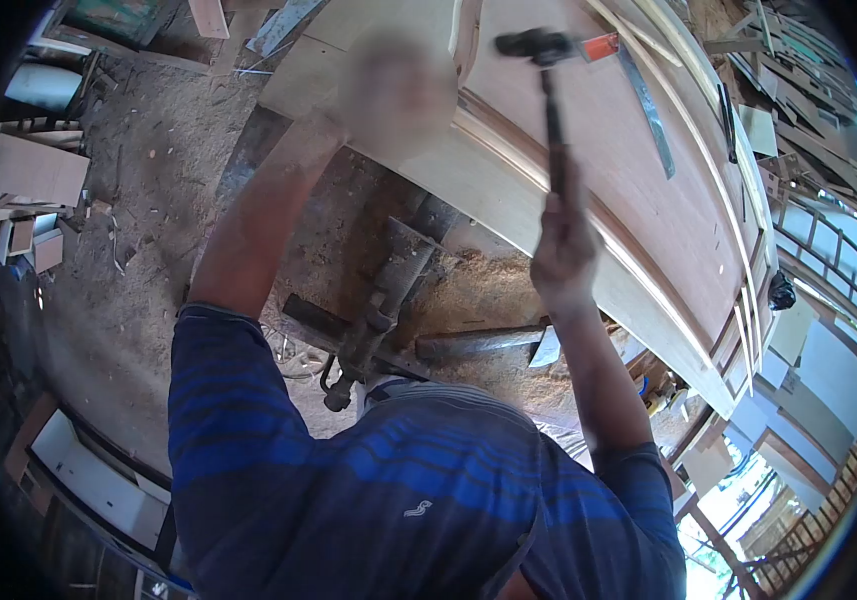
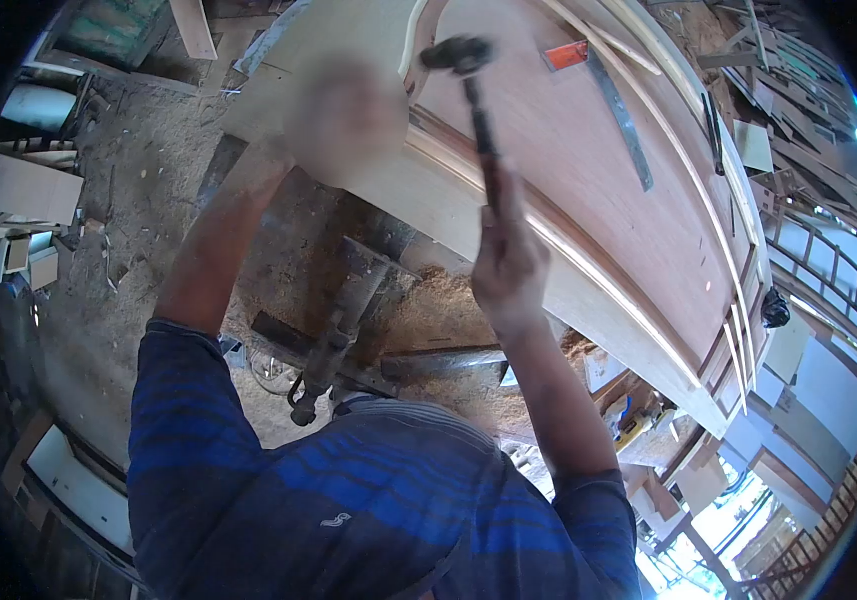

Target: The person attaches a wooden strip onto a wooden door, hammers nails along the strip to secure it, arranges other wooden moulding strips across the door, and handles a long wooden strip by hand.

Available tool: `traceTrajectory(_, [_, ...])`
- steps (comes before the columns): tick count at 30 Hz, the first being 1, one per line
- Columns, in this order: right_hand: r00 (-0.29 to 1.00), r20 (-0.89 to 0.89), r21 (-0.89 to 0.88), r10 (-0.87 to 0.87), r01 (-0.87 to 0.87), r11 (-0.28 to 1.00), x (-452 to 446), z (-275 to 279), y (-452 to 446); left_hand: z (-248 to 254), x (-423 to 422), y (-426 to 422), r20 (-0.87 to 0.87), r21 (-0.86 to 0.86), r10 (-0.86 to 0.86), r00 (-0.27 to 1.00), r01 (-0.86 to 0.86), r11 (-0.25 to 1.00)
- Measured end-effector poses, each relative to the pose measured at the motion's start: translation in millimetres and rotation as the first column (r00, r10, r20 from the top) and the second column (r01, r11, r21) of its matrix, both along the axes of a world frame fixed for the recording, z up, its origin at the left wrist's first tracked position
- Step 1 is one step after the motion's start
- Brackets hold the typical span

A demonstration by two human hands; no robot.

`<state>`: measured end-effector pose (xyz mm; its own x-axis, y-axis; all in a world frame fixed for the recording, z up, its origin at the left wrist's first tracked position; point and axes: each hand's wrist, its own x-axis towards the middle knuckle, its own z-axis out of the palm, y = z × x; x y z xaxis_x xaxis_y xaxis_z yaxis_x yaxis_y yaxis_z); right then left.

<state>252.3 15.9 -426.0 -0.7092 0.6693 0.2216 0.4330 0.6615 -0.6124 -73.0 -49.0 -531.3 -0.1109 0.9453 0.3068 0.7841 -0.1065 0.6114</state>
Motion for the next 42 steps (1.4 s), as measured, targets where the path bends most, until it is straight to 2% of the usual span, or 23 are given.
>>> traceTrajectory(1, [0.992, 0.125, 0.022, 0.027, -0.030, 0.999, -0.4, -1.8, 3.8, 0.7, 1.7, 1.9, 0.010, 0.042, 0.003, 1.000, -0.004, 0.999])
traceTrajectory(3, [0.939, 0.339, -0.093, 0.052, -0.022, 0.995, 1.2, 8.8, 3.8, 3.1, 3.2, -0.1, 0.023, 0.117, 0.009, 1.000, -0.012, 0.993])
traceTrajectory(7, [0.998, 0.048, -0.061, -0.030, 0.033, 0.998, 0.4, 11.7, -1.5, 1.9, 2.9, -2.2, 0.024, 0.057, 0.011, 1.000, -0.012, 0.998])
traceTrajectory(9, [0.995, -0.102, 0.023, -0.013, 0.015, 1.000, -1.0, -0.5, -2.7, 2.3, 0.9, -0.3, 0.038, -0.007, 0.001, 0.999, 0.000, 1.000])
traceTrajectory(10, [0.999, -0.046, 0.038, -0.003, 0.005, 0.999, 0.0, -4.6, -3.6, 0.6, 1.8, -0.2, 0.038, 0.005, 0.006, 0.999, -0.006, 1.000])
traceTrajectory(11, [0.995, 0.097, 0.032, 0.031, -0.034, 0.999, 0.5, -5.7, -1.3, -1.6, 3.2, 0.0, 0.037, 0.021, 0.012, 0.999, -0.013, 1.000])
traceTrajectory(13, [0.946, 0.319, -0.073, 0.057, -0.035, 0.997, 3.2, 4.3, -0.7, 2.9, 4.3, 1.0, 0.021, 0.025, 0.032, 0.999, -0.033, 0.999])
traceTrajectory(15, [0.982, 0.189, -0.050, 0.010, -0.001, 0.999, 2.4, 9.3, -0.3, 3.9, 6.6, -0.9, -0.001, -0.006, 0.064, 0.998, -0.064, 0.998])
traceTrajectory(18, [0.992, -0.127, -0.008, -0.024, 0.023, 1.000, 0.2, 0.5, -4.2, -4.4, 3.7, 0.7, -0.016, 0.013, 0.036, 0.999, -0.036, 0.999])
traceTrajectory(20, [1.000, -0.002, -0.003, -0.018, 0.018, 1.000, 4.6, -6.7, -5.5, -4.9, 5.2, -0.1, 0.009, 0.015, 0.028, 1.000, -0.028, 0.999])
traceTrajectory(21, [0.986, 0.164, 0.019, 0.026, -0.030, 0.999, 4.9, -8.7, -2.8, -1.1, 4.3, 1.6, 0.015, 0.023, 0.026, 1.000, -0.027, 0.999])
traceTrajectory(22, [0.976, 0.210, -0.122, 0.058, -0.032, 0.992, 5.0, -10.4, 0.9, 1.6, 5.8, 0.8, 0.013, 0.030, 0.038, 0.999, -0.038, 0.999])
traceTrajectory(25, [0.989, 0.147, -0.062, 0.027, -0.018, 0.998, 6.7, 7.9, 2.3, 3.3, 4.3, 0.0, -0.003, 0.047, 0.048, 0.999, -0.048, 0.998])
traceTrajectory(27, [0.998, -0.069, -0.026, -0.012, 0.011, 1.000, 2.8, 5.4, -3.1, -5.0, 3.8, 1.1, -0.008, 0.045, 0.022, 1.000, -0.022, 0.999])
traceTrajectory(29, [0.984, -0.170, -0.015, -0.047, 0.045, 0.999, 4.3, -9.3, -6.5, -8.9, 3.5, 0.0, 0.014, 0.036, 0.011, 1.000, -0.012, 0.999])
traceTrajectory(31, [0.967, 0.239, -0.001, 0.091, -0.094, 0.996, 7.3, -13.2, -2.3, -2.6, 1.5, 2.5, 0.026, 0.025, 0.012, 1.000, -0.012, 1.000])
traceTrajectory(35, [0.980, 0.194, -0.101, 0.037, -0.018, 0.995, 2.3, 10.7, -0.3, 3.1, 1.3, -0.9, 0.038, 0.001, 0.011, 0.999, -0.011, 1.000])
traceTrajectory(37, [0.999, 0.020, -0.043, -0.030, 0.031, 0.999, 2.9, 3.4, -5.5, 1.7, 0.3, -1.9, 0.048, -0.006, 0.001, 0.999, -0.001, 1.000])
traceTrajectory(39, [0.993, -0.046, -0.071, -0.105, 0.102, 0.992, 8.5, -9.3, -10.2, 2.3, -1.6, -2.6, 0.056, -0.025, -0.014, 0.998, 0.015, 1.000])
traceTrajectory(40, [0.981, 0.193, -0.072, -0.037, 0.052, 0.996, 7.2, -6.0, -7.9, 4.0, -2.3, -0.7, 0.058, -0.035, -0.013, 0.998, 0.015, 0.999])
traceTrajectory(41, [0.908, 0.418, -0.085, 0.034, 0.002, 0.996, 3.6, 0.3, -5.1, 6.0, -2.8, -0.7, 0.058, -0.045, -0.009, 0.998, 0.011, 0.999])
traceTrajectory(42, [0.921, 0.384, -0.075, 0.055, -0.029, 0.997, 2.1, 4.8, -4.1, 6.5, -2.4, -2.0, 0.060, -0.061, -0.007, 0.998, 0.011, 0.998])
